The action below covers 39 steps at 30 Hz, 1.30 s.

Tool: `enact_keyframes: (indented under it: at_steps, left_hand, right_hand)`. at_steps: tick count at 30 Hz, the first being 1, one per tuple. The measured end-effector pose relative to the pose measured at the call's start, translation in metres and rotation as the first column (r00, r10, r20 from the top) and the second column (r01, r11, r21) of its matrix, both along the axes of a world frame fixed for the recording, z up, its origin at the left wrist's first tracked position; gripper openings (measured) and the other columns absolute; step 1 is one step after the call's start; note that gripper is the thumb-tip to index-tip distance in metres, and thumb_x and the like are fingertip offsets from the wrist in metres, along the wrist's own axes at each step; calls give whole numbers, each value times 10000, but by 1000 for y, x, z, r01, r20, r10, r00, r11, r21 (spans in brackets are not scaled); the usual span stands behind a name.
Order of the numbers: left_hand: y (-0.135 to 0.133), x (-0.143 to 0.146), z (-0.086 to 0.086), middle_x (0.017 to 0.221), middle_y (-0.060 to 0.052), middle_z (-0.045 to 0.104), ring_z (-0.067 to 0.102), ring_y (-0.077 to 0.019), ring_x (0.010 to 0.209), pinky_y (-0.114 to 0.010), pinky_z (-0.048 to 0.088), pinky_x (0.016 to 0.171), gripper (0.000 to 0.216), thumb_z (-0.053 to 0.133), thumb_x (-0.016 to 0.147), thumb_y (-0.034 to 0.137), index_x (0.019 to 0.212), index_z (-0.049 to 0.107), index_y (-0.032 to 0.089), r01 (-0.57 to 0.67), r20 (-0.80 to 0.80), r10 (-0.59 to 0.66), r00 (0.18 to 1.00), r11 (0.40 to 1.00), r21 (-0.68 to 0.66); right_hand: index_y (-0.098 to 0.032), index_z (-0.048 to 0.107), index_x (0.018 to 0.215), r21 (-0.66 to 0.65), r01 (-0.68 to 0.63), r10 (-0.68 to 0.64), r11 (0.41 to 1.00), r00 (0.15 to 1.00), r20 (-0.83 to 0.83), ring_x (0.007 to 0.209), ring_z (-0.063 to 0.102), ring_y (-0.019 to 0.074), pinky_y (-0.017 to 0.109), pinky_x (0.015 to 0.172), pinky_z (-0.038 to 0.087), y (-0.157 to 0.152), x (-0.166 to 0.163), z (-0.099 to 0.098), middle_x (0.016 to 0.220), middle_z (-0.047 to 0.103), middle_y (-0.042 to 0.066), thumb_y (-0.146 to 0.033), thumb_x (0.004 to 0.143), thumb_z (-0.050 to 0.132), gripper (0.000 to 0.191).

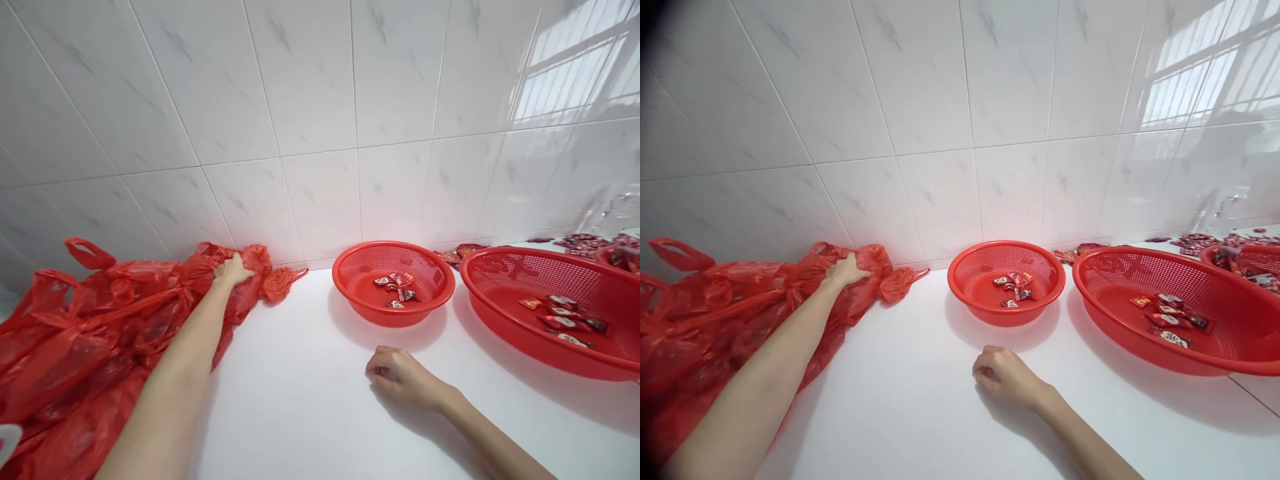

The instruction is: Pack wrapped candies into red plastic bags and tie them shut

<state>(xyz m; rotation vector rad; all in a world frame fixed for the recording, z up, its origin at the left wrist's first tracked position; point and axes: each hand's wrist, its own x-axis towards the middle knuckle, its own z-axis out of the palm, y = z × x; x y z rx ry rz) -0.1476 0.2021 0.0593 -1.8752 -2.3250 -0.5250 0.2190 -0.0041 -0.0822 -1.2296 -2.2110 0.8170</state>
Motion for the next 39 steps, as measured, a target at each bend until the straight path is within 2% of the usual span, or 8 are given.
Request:
enact_keyframes:
  at_steps: [5,11,20,25,27,32,36,39]
  left_hand:
    - [1,23,-16,1150,-237,725,675,-413,1121,-455,529,897,361,676,812,284,1136,663,127,26,-22,-26,999,999,30]
    - [-6,62,-37,1170,-184,724,673,-348,1134,-410,519,920,368,619,872,315,1210,634,169,142,-51,-138,989,986,86]
    - [-24,90,-24,1401,-179,573,513,-349,1323,-485,407,1087,495,546,895,252,1382,553,162,240,-110,-222,969,949,203]
    - [-39,121,-47,1331,-144,604,532,-306,1263,-462,394,1107,411,497,889,155,1270,648,182,546,-181,-529,829,836,54]
    - [-41,134,-64,1281,-117,642,566,-284,1224,-411,417,1094,417,585,812,118,1209,682,202,597,-145,-597,789,801,-53]
    - [-42,154,-97,1176,-160,687,603,-331,1200,-450,428,1065,356,627,716,52,1045,715,158,524,42,-523,852,847,-87]
    - [-49,150,-98,1025,-143,725,651,-335,1114,-426,466,988,149,612,731,110,831,700,177,473,310,-454,835,881,17]
    - [-63,135,-89,927,-107,729,670,-305,1018,-387,498,891,101,577,763,217,789,670,185,423,550,-428,717,894,145]
  right_hand:
    - [-169,737,849,13,10,-10,1000,999,53,740,603,167,267,670,419,1,-4,-2,865,670,62,-43,815,522,251]
    - [-170,730,857,11,14,-15,1000,998,64,740,596,167,271,674,419,-1,-4,-2,866,660,64,-54,829,510,250]
    - [-178,712,833,83,-8,0,997,995,102,697,577,159,260,639,401,-4,-3,-4,828,631,57,-68,838,494,244]
    - [-184,708,832,101,-18,5,995,992,126,692,572,161,259,639,396,-4,-3,-4,815,619,54,-79,855,504,231]
    - [-185,709,831,104,-18,4,994,991,132,695,574,163,257,638,395,-4,-3,-4,805,613,51,-83,859,508,227]
    - [-177,715,856,109,-23,9,994,992,125,693,572,155,253,647,398,-4,-2,-4,812,609,51,-94,866,512,219]
    - [-173,710,853,108,-23,10,994,993,120,692,574,159,269,658,411,-5,-1,-4,822,621,59,-150,904,518,200]
    - [-178,712,977,98,19,-25,995,998,64,718,607,177,300,693,458,-5,-2,-5,846,656,72,-238,947,515,209]
